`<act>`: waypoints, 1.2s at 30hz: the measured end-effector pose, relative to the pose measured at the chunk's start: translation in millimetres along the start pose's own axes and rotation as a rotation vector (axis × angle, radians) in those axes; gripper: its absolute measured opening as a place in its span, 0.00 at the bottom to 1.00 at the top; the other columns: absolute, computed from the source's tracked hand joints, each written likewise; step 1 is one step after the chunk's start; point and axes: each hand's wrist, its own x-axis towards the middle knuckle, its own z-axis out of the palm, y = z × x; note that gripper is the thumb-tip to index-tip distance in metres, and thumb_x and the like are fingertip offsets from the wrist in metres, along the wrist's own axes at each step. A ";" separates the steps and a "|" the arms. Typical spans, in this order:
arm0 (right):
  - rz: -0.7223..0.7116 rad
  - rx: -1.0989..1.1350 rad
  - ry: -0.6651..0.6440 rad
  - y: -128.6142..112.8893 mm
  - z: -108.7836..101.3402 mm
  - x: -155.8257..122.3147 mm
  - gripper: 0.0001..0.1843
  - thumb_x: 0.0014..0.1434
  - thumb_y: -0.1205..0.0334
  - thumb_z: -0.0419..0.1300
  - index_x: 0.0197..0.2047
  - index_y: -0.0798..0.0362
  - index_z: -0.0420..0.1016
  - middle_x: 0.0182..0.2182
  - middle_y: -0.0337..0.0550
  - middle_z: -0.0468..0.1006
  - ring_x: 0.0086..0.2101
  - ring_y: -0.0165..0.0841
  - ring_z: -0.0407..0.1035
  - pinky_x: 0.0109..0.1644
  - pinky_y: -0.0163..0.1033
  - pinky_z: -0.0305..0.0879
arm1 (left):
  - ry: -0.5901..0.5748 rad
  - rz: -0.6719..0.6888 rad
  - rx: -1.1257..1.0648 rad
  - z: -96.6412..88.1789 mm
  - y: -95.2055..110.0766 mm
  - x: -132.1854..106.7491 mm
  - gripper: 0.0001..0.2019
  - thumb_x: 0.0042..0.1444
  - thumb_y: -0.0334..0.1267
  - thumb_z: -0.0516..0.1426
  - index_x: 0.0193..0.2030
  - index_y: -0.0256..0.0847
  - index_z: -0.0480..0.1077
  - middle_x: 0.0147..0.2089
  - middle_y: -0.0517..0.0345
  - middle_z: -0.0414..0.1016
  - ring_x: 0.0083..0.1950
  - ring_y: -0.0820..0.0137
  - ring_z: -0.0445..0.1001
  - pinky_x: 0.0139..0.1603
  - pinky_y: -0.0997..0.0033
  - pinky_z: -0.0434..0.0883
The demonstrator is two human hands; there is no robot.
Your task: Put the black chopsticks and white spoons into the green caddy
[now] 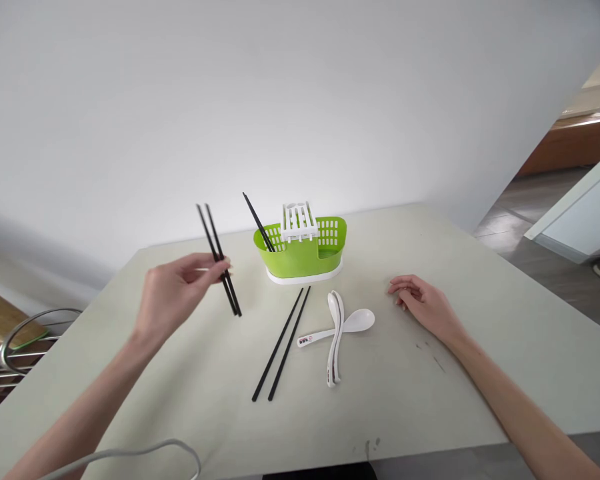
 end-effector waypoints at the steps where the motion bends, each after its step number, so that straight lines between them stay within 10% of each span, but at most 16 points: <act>1: 0.000 -0.002 -0.001 0.2 0.1 0.1 0.14 0.59 0.60 0.56 0.47 0.48 0.77 0.42 0.45 0.85 0.31 0.34 0.75 0.39 0.42 0.73 | 0.050 -0.024 -0.085 -2.9 4.7 4.9 0.18 0.56 0.58 0.66 0.41 0.47 0.82 0.38 0.54 0.86 0.44 0.51 0.86 0.41 0.59 0.83; 7: 0.004 0.008 -0.004 -1.0 0.2 -0.2 0.14 0.59 0.61 0.56 0.47 0.49 0.77 0.42 0.45 0.85 0.31 0.33 0.74 0.39 0.41 0.73 | 0.195 0.008 -0.616 -1.2 16.9 42.4 0.15 0.57 0.50 0.69 0.42 0.41 0.80 0.48 0.51 0.84 0.52 0.57 0.85 0.60 0.53 0.82; 14: -0.002 0.019 -0.009 4.6 0.6 1.0 0.14 0.60 0.61 0.55 0.48 0.49 0.77 0.43 0.45 0.85 0.31 0.33 0.75 0.39 0.41 0.72 | 0.202 -0.020 -0.704 29.2 12.0 75.6 0.14 0.58 0.47 0.68 0.43 0.39 0.78 0.49 0.49 0.83 0.51 0.61 0.85 0.59 0.58 0.82; 36: 0.032 0.026 -0.026 5.3 0.7 1.8 0.14 0.62 0.62 0.55 0.49 0.48 0.76 0.44 0.44 0.84 0.32 0.33 0.75 0.41 0.42 0.72 | 0.038 -0.065 -0.318 86.2 -13.5 107.3 0.14 0.52 0.47 0.69 0.36 0.38 0.79 0.40 0.49 0.85 0.40 0.60 0.85 0.48 0.60 0.81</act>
